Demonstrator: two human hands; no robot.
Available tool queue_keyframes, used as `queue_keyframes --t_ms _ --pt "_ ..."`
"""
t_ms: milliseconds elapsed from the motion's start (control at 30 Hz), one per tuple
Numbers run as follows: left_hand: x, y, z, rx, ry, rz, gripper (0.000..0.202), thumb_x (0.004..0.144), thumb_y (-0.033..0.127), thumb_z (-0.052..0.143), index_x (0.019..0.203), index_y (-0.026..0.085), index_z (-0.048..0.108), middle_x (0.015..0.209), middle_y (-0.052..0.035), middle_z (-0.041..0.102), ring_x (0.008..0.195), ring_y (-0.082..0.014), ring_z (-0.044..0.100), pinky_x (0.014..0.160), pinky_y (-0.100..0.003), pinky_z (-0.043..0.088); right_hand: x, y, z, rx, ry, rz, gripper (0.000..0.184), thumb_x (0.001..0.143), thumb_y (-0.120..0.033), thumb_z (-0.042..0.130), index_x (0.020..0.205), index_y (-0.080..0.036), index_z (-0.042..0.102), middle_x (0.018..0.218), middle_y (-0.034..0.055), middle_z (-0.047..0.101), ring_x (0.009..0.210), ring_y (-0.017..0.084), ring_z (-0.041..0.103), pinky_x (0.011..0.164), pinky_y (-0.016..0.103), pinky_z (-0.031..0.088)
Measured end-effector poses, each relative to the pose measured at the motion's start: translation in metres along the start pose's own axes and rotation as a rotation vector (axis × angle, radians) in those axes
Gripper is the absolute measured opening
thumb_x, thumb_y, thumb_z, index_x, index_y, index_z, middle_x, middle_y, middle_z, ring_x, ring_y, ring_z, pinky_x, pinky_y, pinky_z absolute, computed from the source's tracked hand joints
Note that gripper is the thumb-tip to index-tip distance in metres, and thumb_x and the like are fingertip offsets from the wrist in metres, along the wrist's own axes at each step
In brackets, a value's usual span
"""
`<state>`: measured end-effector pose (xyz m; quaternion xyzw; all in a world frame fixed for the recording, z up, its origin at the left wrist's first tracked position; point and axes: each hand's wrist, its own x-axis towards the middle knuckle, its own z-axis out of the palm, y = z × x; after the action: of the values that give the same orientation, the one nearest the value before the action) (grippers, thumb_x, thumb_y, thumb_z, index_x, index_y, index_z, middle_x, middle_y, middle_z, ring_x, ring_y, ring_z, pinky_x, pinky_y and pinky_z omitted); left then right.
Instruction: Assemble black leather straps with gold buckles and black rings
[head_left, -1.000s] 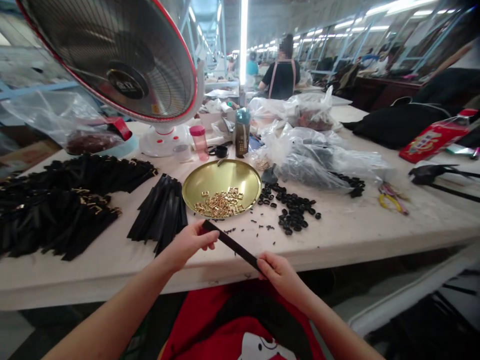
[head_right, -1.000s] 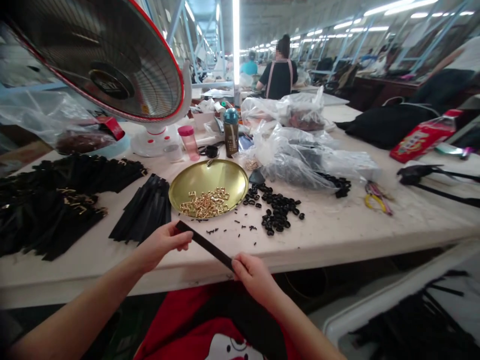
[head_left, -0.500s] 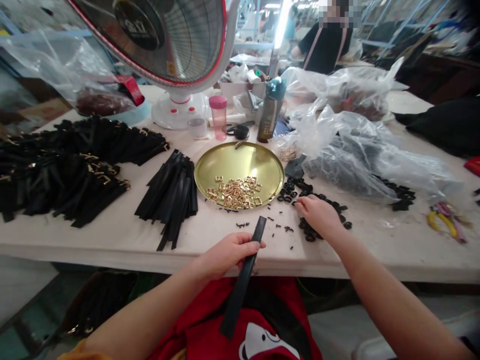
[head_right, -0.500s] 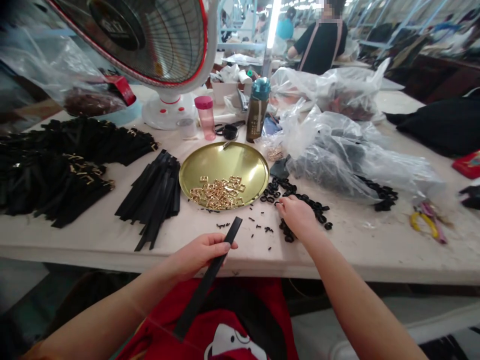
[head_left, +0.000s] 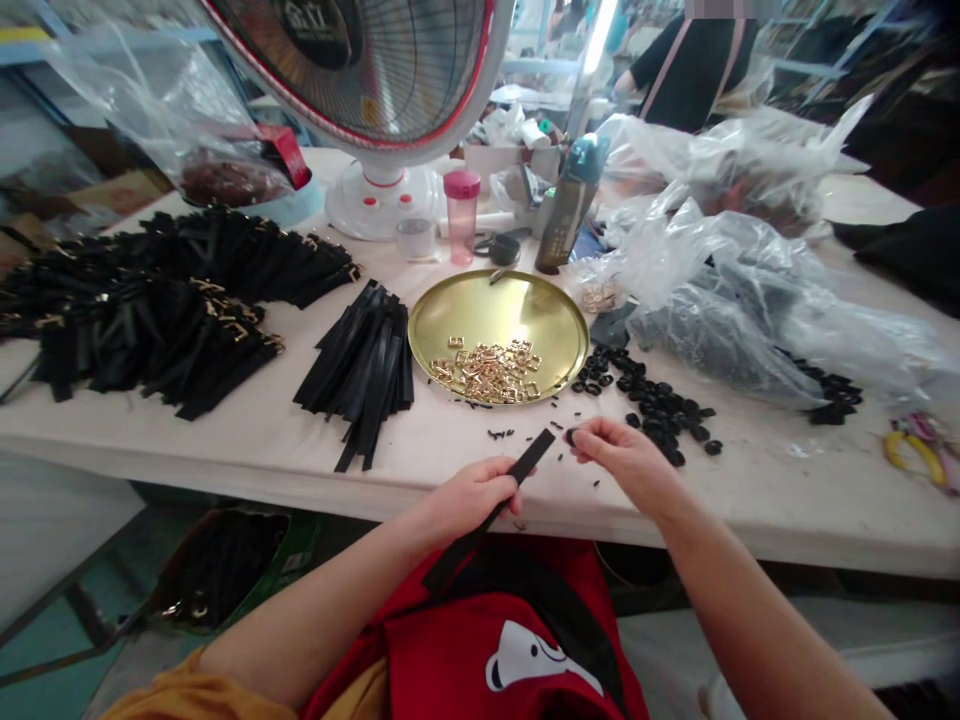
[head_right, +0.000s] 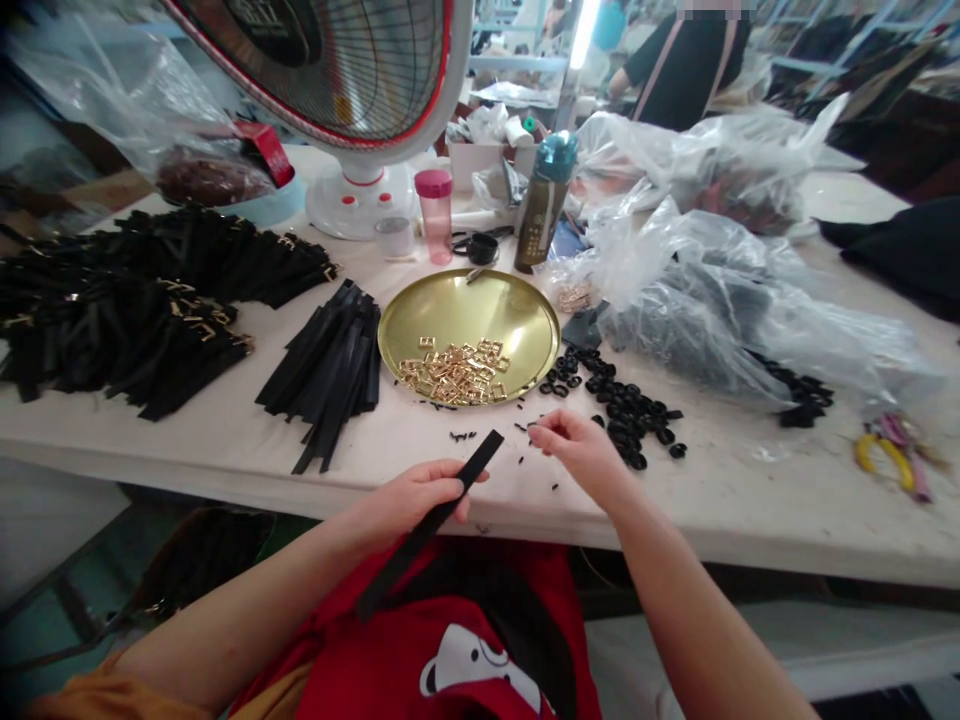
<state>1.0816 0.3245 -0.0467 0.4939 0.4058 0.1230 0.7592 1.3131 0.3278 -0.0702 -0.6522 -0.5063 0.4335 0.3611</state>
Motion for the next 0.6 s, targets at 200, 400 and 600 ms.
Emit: queue_keyframes --t_ms 200,400,600 --pt "-0.013 -0.005 0.007 0.360 0.129 0.195 0.038 0.085 0.043 0.034 0.089 0.013 0.056 0.061 0.0022 0.045 0.058 -0.0104 0.042 0.056 -0.022 0.035 -0.055 0.000 0.048 0.937 -0.030 0.269 0.024 0.062 -0.035 0.073 0.076 -0.022 0.059 0.073 -0.0038 0.064 0.056 0.004 0.055 0.058 0.016 0.049" --pt "-0.028 -0.005 0.018 0.591 0.291 0.369 0.027 0.085 0.035 0.039 0.084 0.016 0.058 0.079 -0.0012 0.056 0.075 -0.0139 0.049 0.070 -0.024 0.037 -0.076 -0.004 0.062 1.068 0.015 0.252 0.030 0.062 -0.032 0.074 0.088 -0.024 0.062 0.074 -0.0046 0.066 0.059 0.005 0.059 0.059 0.014 0.053" --pt "-0.043 -0.010 0.022 0.738 0.316 0.323 0.025 0.084 0.031 0.038 0.072 0.016 0.055 0.072 -0.0007 0.055 0.069 -0.0139 0.048 0.063 -0.024 0.035 -0.083 -0.003 0.066 1.062 0.030 0.257 0.027 0.059 -0.029 0.077 0.081 -0.021 0.064 0.068 -0.0051 0.063 0.055 0.004 0.057 0.055 0.013 0.052"
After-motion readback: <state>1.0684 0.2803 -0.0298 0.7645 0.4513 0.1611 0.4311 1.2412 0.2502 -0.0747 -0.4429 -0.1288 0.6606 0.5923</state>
